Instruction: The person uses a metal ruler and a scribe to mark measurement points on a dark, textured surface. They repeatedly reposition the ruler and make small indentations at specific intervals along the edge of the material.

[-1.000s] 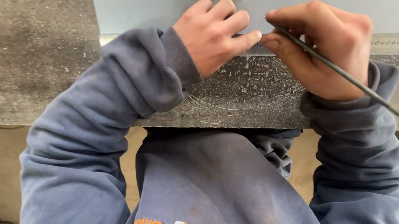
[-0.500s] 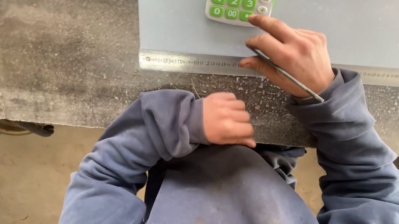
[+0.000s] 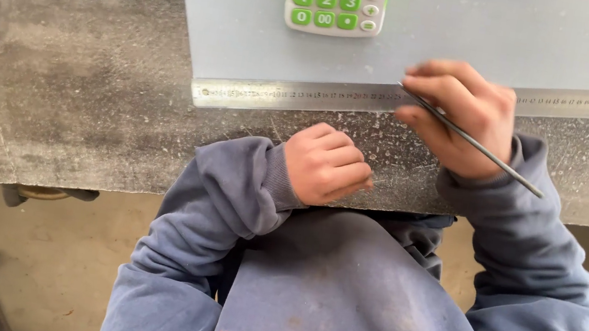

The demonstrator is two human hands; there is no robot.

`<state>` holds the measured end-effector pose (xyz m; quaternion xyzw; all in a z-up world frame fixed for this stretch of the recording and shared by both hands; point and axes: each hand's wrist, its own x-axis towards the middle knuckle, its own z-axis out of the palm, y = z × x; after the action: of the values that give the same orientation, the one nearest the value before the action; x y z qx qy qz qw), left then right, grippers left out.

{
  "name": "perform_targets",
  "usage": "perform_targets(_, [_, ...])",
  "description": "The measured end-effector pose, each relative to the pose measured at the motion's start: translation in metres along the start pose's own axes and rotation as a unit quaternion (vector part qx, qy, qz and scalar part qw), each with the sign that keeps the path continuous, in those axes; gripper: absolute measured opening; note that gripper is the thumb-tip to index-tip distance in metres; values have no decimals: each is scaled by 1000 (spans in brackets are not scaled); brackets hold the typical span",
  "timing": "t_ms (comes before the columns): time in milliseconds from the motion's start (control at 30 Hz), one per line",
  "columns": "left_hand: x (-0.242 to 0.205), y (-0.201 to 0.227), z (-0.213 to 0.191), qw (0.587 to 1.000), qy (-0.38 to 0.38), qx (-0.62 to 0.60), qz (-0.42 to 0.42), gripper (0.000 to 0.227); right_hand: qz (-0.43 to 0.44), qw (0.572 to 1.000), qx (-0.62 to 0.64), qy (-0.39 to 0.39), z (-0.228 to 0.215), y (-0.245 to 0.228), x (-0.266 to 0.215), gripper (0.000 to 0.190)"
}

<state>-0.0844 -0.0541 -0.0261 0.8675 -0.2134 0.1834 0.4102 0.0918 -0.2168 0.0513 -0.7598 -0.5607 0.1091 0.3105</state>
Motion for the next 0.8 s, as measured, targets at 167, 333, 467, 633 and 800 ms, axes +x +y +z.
perform_targets(167, [14,7,-6,997,14,72,-12,17,160,984,74,25,14,8,-72,33])
perform_targets(333, [20,12,10,969,-6,229,-97,31,230,967,86,62,25,3,-92,31])
perform_targets(467, [20,13,24,966,-8,209,-150,35,171,983,33,61,27,4,-89,36])
perform_targets(633, [19,12,32,961,-37,212,-176,24,192,980,-8,52,27,6,-88,24])
perform_targets(800, [24,11,28,961,-46,223,-156,25,191,981,9,43,25,7,-84,21])
